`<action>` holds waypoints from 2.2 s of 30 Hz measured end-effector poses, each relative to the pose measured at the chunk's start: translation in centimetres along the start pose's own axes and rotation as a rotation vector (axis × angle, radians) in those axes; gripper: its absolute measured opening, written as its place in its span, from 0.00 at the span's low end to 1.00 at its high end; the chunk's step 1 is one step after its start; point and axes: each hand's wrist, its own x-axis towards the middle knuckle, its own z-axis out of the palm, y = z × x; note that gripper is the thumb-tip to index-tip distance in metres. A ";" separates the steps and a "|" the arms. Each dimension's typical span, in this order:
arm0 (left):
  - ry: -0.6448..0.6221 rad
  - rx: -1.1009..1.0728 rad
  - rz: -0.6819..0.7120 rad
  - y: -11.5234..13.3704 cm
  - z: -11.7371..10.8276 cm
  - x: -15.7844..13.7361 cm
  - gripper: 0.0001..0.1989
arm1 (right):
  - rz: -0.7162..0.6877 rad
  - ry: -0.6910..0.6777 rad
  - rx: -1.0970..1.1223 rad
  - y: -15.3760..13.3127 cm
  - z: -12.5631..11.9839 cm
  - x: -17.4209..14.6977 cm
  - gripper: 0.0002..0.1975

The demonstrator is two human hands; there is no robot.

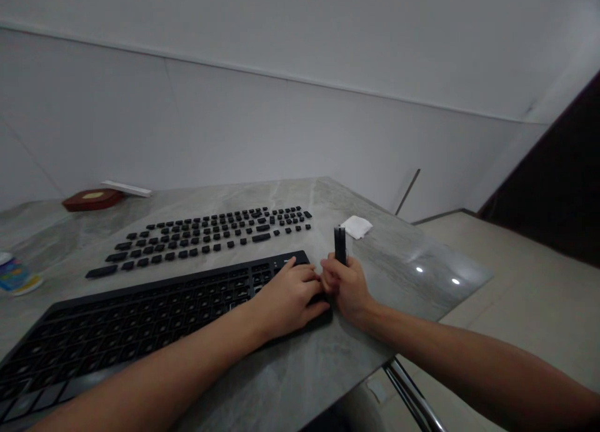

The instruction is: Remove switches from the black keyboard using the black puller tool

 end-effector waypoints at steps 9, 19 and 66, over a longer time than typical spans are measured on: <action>0.117 -0.146 0.029 -0.2 1.0 -0.3 0.06 | -0.342 -0.036 -0.455 0.0 0.0 -1.6 0.20; 0.037 -0.094 -0.035 -0.9 1.3 -0.1 0.04 | -0.652 -0.203 -0.787 -0.3 -0.5 -2.3 0.13; 0.607 -0.913 -0.616 -2.8 0.3 0.3 0.16 | -0.962 -0.182 -0.756 -0.8 0.1 7.2 0.19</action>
